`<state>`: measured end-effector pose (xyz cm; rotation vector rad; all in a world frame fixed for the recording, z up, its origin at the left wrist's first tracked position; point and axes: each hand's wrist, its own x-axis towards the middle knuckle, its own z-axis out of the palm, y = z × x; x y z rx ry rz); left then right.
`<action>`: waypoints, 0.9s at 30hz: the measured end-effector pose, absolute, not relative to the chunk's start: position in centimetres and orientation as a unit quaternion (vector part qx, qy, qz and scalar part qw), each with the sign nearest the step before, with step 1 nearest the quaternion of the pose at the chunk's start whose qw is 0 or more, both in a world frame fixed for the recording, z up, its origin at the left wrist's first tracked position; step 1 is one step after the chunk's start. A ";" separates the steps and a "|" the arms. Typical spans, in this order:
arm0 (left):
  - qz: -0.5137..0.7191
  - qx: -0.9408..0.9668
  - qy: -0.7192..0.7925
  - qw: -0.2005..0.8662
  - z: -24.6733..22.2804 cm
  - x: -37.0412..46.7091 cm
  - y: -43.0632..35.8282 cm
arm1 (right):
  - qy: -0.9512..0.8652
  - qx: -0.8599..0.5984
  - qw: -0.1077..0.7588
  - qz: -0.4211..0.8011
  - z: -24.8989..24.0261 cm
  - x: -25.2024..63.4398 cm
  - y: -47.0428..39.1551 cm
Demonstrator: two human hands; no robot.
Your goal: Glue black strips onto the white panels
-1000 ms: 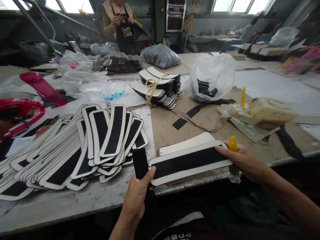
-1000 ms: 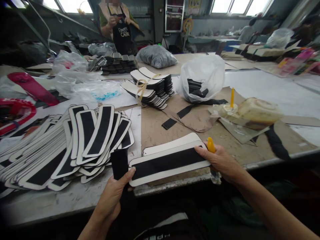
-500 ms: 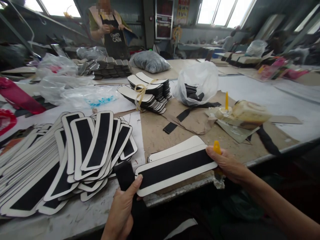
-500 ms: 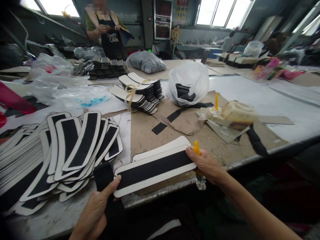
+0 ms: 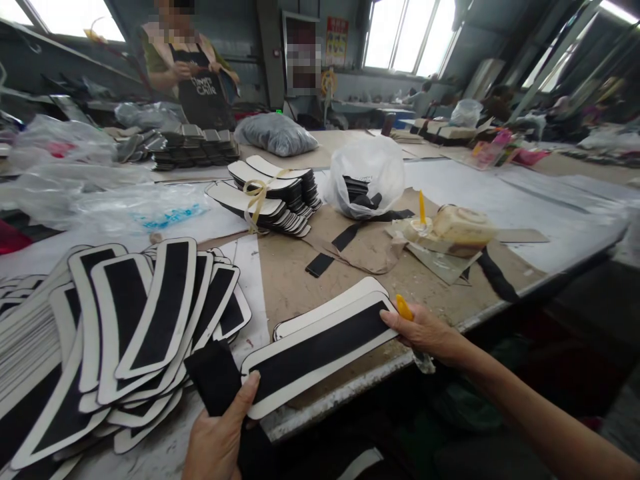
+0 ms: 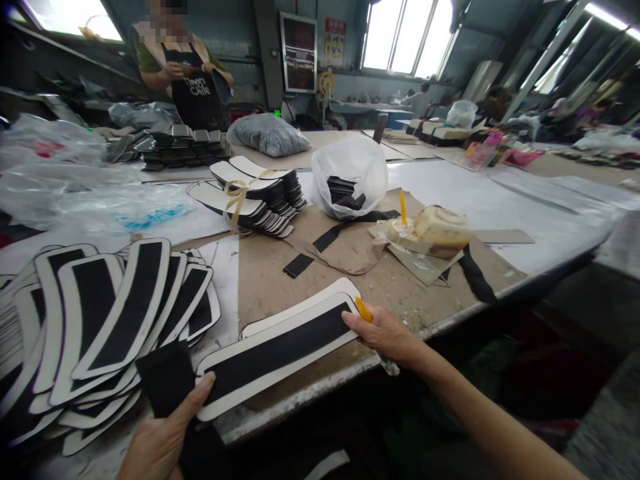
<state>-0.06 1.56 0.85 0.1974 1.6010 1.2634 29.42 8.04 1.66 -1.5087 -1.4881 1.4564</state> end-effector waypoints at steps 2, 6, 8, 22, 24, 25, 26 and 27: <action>0.525 0.082 0.667 0.523 1.0 0.0 1.6 | -0.545 -0.561 0.288 0.553 1.9 29.4 8.0; 0.526 0.104 0.658 0.528 1.3 0.0 1.6 | -0.485 -0.551 0.327 0.596 2.7 29.0 7.8; 0.530 0.097 0.655 0.531 1.5 0.1 1.6 | -0.434 -0.535 0.354 0.632 2.9 28.8 7.6; 0.528 0.118 0.680 0.495 0.7 0.2 1.1 | -0.546 -0.589 0.305 0.511 2.2 29.2 8.1; 0.521 0.109 0.682 0.501 0.6 0.1 1.1 | -0.544 -0.577 0.306 0.527 2.3 29.2 8.0; 0.516 0.103 0.683 0.507 0.6 0.0 1.2 | -0.532 -0.565 0.313 0.548 2.4 29.1 8.0; 0.510 0.098 0.685 0.511 0.6 -0.1 1.2 | -0.513 -0.552 0.322 0.573 2.5 28.9 7.9; 0.508 0.094 0.685 0.514 0.6 -0.2 1.3 | -0.490 -0.542 0.331 0.598 2.6 28.8 7.9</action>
